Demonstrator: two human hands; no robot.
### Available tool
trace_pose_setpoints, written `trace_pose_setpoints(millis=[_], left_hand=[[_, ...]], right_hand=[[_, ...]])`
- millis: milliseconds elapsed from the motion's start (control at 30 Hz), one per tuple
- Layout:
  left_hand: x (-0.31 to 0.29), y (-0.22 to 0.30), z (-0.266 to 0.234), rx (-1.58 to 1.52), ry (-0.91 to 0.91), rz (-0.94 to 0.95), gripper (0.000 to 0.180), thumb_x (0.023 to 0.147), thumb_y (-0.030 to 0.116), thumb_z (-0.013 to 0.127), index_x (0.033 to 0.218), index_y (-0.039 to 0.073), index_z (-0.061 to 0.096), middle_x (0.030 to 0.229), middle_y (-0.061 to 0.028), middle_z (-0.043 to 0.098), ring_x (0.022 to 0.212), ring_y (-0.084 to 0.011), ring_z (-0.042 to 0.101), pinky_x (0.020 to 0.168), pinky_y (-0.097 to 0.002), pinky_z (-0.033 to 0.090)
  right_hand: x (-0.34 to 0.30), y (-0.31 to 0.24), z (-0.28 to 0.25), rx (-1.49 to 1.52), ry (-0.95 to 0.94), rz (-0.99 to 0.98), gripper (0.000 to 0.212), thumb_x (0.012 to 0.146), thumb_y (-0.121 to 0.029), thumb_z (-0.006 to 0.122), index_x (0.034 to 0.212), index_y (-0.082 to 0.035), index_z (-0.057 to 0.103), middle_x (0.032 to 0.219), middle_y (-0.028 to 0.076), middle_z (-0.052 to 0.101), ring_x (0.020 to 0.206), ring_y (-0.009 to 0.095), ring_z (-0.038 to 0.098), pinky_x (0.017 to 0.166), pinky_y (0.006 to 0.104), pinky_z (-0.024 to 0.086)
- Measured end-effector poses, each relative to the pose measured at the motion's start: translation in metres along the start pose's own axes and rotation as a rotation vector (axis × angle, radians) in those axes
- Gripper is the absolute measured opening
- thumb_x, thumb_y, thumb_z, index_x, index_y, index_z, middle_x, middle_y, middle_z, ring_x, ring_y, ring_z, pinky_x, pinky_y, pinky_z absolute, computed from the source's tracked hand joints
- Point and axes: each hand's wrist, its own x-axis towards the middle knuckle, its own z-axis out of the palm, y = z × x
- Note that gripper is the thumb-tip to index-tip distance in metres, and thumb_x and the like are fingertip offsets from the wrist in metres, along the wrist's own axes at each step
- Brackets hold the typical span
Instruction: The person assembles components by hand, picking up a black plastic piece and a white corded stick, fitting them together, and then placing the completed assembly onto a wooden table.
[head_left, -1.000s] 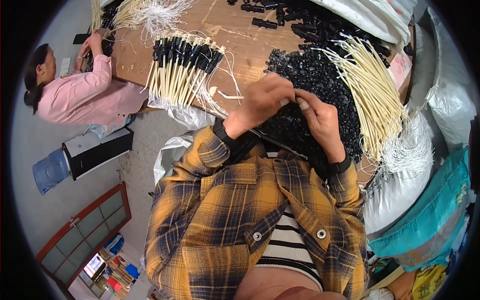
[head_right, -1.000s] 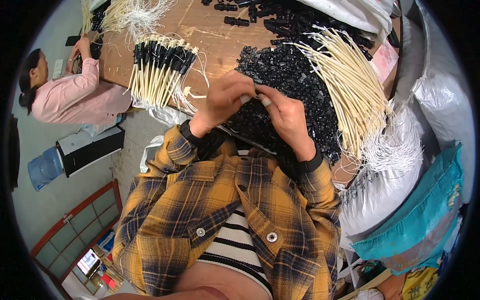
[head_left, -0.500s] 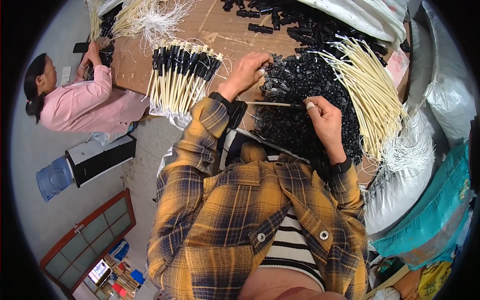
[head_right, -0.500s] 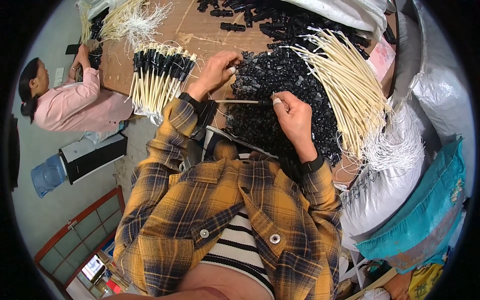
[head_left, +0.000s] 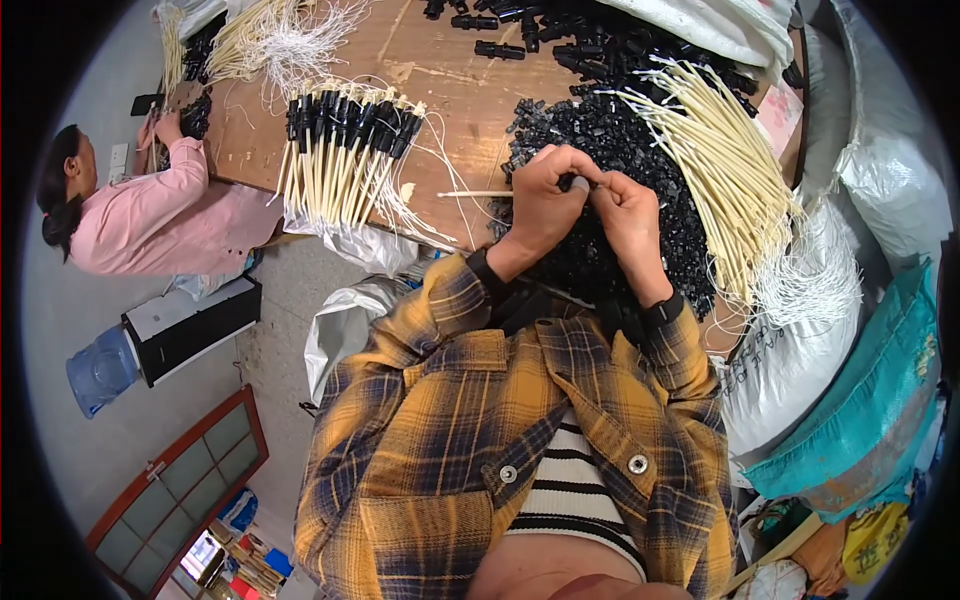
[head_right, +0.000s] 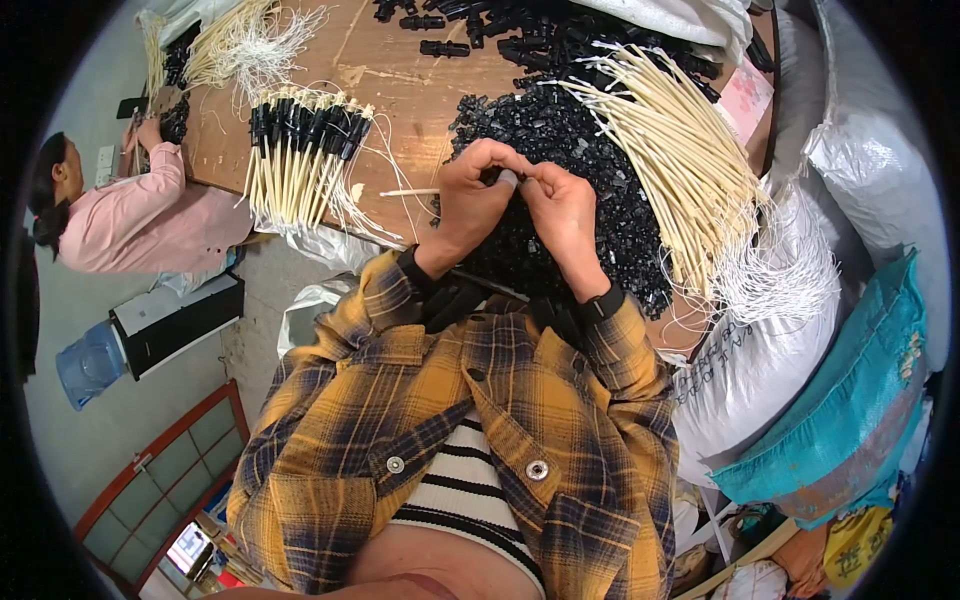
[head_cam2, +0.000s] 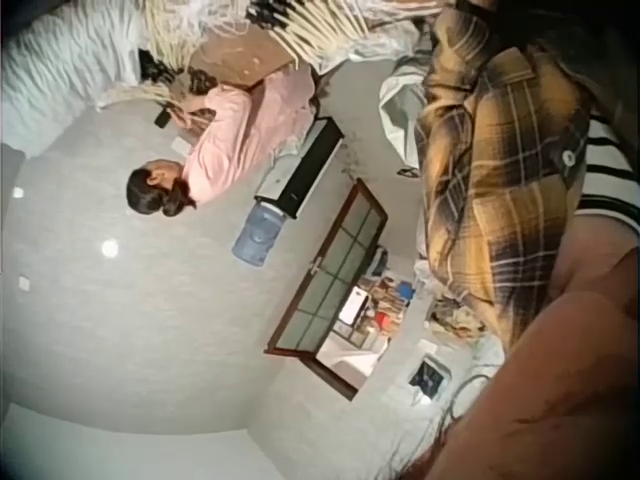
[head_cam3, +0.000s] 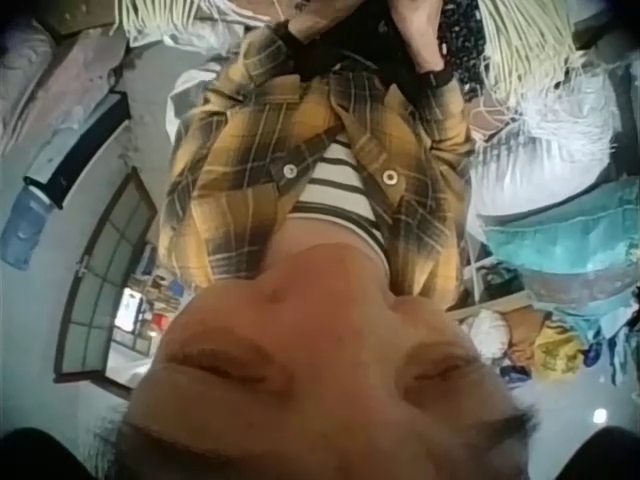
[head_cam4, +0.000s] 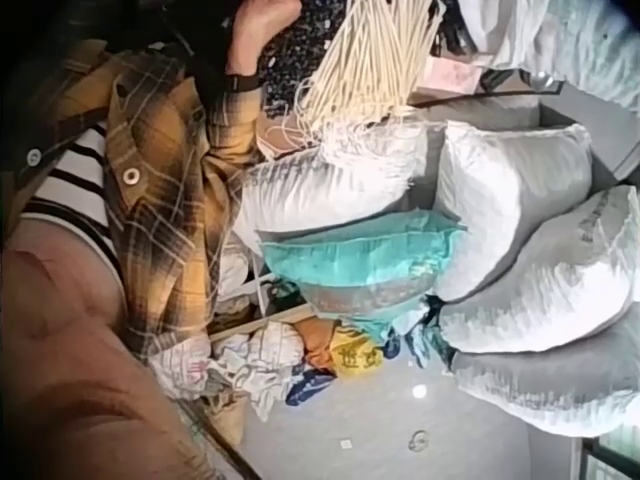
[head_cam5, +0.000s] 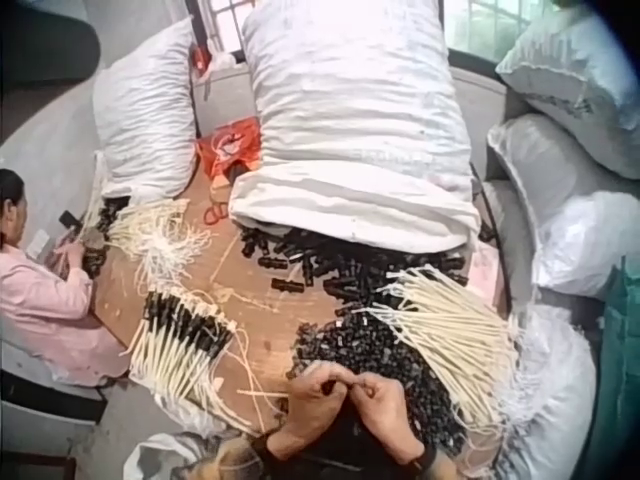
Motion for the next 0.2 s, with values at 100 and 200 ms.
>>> trace_pose_setpoints(millis=[100,200], left_hand=[[0.0002,0.0007,0.0032,0.113,0.104,0.14,0.02,0.069,-0.011,0.057,0.079,0.006,0.062,0.076,-0.004,0.064,0.07,-0.0173,0.061,0.06,-0.0293,0.048],[0.0003,0.0006,0.0018,0.197,0.095,0.228,0.02,0.07,-0.009,0.056,0.08,0.007,0.063,0.079,-0.0059,0.065,0.071,-0.0181,0.061,0.063,-0.0293,0.049]], right_hand=[[-0.003,0.0005,-0.0024,0.324,-0.118,0.073,0.01,0.088,-0.007,0.06,0.093,-0.003,0.067,0.067,-0.009,0.051,0.059,-0.002,0.037,0.05,0.0175,0.026],[-0.0067,-0.0027,-0.0099,0.542,-0.196,0.124,0.015,0.087,-0.012,0.061,0.099,-0.004,0.066,0.07,-0.009,0.053,0.056,0.0,0.039,0.051,0.017,0.027]])
